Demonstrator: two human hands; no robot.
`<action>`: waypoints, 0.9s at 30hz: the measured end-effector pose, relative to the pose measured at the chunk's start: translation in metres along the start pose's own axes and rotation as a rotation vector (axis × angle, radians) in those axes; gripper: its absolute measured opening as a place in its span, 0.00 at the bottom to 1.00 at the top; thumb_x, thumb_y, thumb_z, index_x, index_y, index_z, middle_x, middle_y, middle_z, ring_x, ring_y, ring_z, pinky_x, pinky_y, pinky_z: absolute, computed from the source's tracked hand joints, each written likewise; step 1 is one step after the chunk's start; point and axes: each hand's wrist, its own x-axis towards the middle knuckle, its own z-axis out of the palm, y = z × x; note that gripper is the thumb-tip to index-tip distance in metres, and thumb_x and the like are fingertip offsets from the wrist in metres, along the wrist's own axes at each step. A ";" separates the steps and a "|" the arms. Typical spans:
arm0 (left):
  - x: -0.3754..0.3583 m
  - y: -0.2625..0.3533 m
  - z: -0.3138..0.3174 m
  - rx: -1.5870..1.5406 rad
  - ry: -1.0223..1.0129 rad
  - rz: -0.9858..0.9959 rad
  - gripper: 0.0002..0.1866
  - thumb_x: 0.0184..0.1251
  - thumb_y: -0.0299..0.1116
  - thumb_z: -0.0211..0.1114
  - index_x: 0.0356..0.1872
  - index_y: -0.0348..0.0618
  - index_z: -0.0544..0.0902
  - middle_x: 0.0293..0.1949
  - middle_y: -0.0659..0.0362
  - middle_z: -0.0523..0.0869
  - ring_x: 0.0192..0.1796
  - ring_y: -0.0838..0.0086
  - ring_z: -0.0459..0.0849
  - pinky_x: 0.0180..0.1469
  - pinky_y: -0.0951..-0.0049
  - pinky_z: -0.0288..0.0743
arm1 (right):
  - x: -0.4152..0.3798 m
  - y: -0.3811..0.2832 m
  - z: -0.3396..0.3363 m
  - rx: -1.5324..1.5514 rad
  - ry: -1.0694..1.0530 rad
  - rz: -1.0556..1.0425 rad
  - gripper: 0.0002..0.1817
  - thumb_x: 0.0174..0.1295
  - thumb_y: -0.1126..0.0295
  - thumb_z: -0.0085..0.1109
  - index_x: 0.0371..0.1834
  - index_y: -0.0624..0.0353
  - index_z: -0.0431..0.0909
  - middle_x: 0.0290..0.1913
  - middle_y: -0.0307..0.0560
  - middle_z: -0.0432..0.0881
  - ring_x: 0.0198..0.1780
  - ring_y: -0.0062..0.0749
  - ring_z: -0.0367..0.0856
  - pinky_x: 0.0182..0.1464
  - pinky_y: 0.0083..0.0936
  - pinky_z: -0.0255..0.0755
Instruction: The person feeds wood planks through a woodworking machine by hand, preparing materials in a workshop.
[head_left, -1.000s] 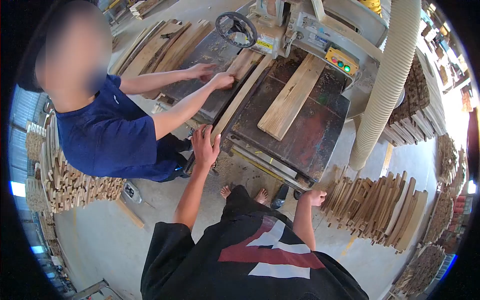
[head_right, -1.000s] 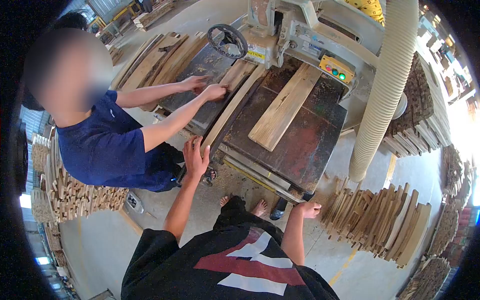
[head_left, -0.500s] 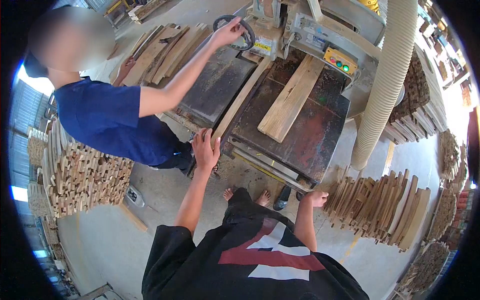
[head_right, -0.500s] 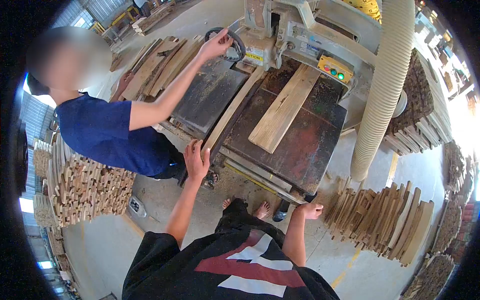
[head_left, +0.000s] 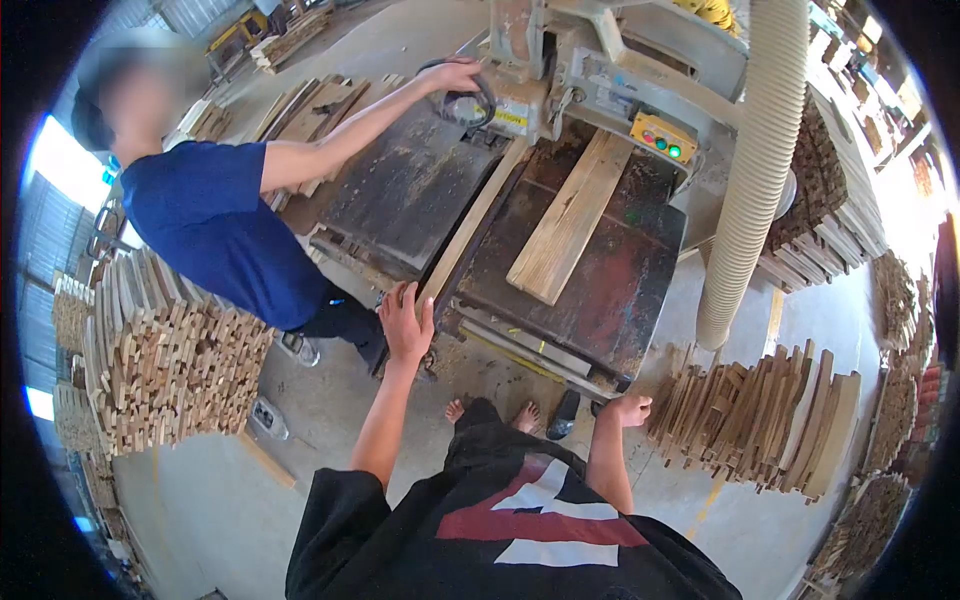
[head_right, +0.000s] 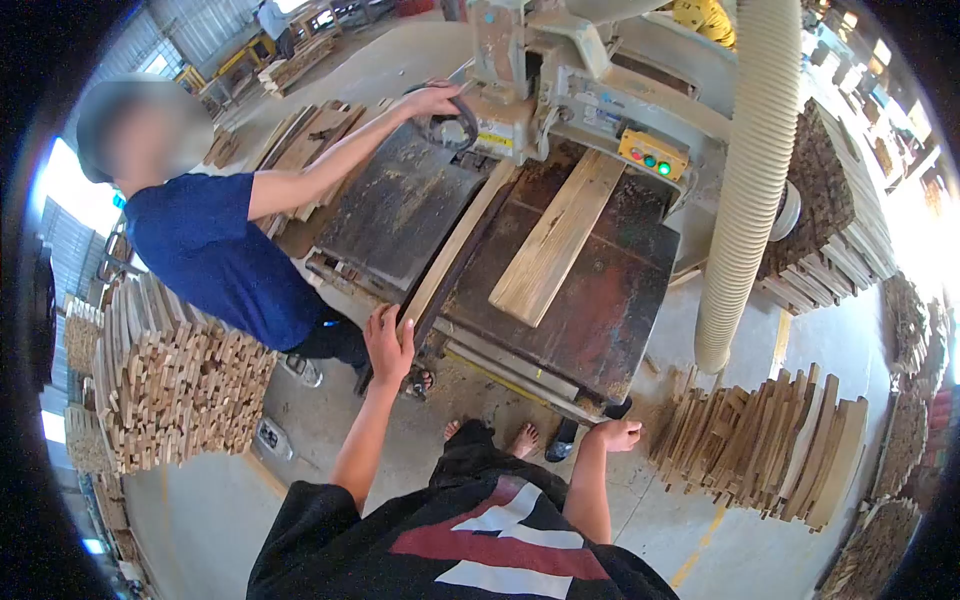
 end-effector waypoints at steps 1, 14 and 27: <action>0.002 0.002 0.001 -0.008 0.000 0.001 0.20 0.79 0.43 0.59 0.61 0.39 0.79 0.61 0.45 0.77 0.64 0.46 0.74 0.66 0.47 0.66 | 0.002 0.004 0.001 0.008 -0.006 -0.033 0.28 0.77 0.53 0.47 0.59 0.71 0.80 0.64 0.70 0.76 0.63 0.64 0.75 0.66 0.51 0.68; -0.002 -0.002 0.004 -0.015 -0.043 -0.070 0.23 0.79 0.48 0.57 0.64 0.42 0.77 0.63 0.45 0.76 0.66 0.43 0.72 0.67 0.43 0.64 | -0.006 -0.010 -0.002 -0.013 0.046 -0.110 0.29 0.76 0.54 0.47 0.56 0.73 0.82 0.56 0.72 0.83 0.58 0.67 0.80 0.62 0.53 0.72; -0.002 0.000 0.004 0.004 0.001 -0.068 0.22 0.81 0.47 0.55 0.61 0.41 0.79 0.61 0.45 0.77 0.63 0.45 0.75 0.64 0.45 0.67 | -0.002 -0.002 0.000 -0.041 0.058 -0.128 0.29 0.74 0.53 0.48 0.55 0.73 0.83 0.57 0.71 0.83 0.58 0.65 0.80 0.62 0.52 0.72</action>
